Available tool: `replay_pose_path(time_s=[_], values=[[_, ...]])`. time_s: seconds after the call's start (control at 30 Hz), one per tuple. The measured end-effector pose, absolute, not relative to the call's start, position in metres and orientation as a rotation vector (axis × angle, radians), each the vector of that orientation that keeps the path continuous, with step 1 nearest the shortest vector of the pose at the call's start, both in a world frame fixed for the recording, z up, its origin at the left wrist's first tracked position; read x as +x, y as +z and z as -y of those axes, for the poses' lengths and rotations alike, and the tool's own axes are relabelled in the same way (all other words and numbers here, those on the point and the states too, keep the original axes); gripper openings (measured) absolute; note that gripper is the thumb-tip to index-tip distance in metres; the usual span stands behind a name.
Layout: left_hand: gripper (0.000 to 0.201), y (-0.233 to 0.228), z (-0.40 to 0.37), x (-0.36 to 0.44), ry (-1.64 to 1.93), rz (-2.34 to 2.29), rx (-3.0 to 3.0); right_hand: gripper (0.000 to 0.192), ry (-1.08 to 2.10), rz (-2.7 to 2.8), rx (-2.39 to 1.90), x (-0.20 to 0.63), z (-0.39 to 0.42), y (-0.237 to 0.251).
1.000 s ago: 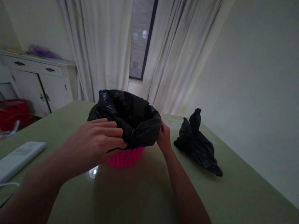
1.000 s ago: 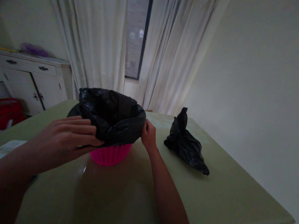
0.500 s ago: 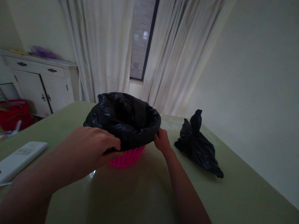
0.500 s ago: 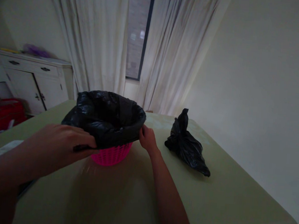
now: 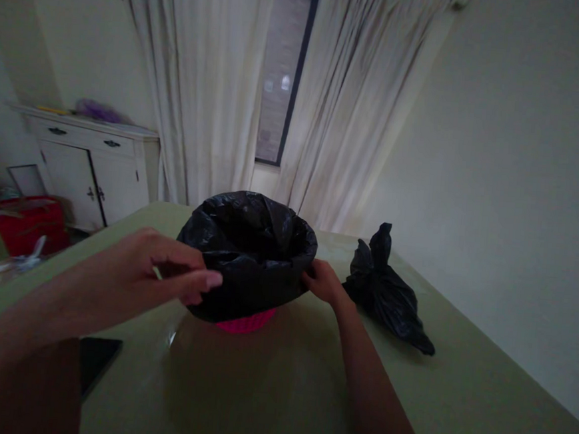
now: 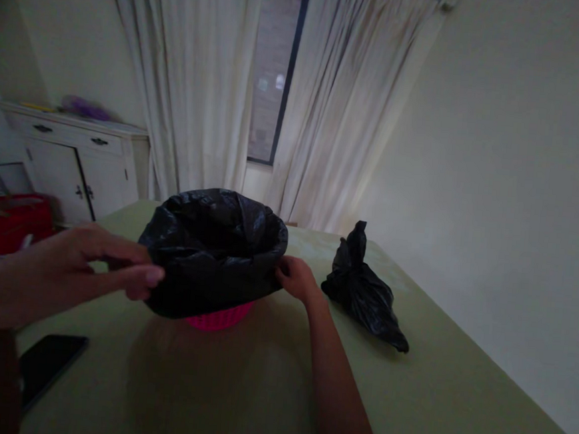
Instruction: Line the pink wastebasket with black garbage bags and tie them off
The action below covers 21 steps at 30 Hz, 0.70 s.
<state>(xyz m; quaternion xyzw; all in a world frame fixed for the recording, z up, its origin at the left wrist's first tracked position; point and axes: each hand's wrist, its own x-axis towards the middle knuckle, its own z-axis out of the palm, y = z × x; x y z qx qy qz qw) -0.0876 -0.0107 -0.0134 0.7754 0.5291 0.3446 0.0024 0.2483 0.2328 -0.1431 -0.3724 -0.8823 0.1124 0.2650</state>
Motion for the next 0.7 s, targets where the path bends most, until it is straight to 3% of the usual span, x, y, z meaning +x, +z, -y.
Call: replay_pose_path(time_s=[0.17, 0.3, 0.43, 0.53, 0.63, 0.7], values=[[0.040, -0.013, -0.026, -0.092, 1.742, -1.941, 1.838, 0.037, 0.284, 1.711, -1.040, 0.268, -0.218, -0.095], [0.079, -0.038, -0.069, -0.094, 1.524, -1.944, 1.758, 0.053, 0.368, 1.825, -0.818, 0.248, -0.186, -0.028], [0.084, -0.049, -0.073, -0.091, 1.370, -1.720, 1.863, 0.076, 0.307, 2.475, -0.622, 0.200, -0.167, 0.022], [0.084, -0.047, -0.065, -0.083, 1.364, -1.678, 1.951, 0.086, 0.318, 2.888, -0.610, 0.157, -0.174, 0.022], [0.084, -0.045, -0.061, -0.075, 1.367, -1.692, 1.963, 0.071, 0.393, 3.116, -0.758, 0.126, -0.182, -0.007], [0.082, -0.046, -0.061, -0.071, 1.356, -1.727, 1.960, 0.065, 0.365, 2.952, -0.804, 0.127, -0.178, -0.027]])
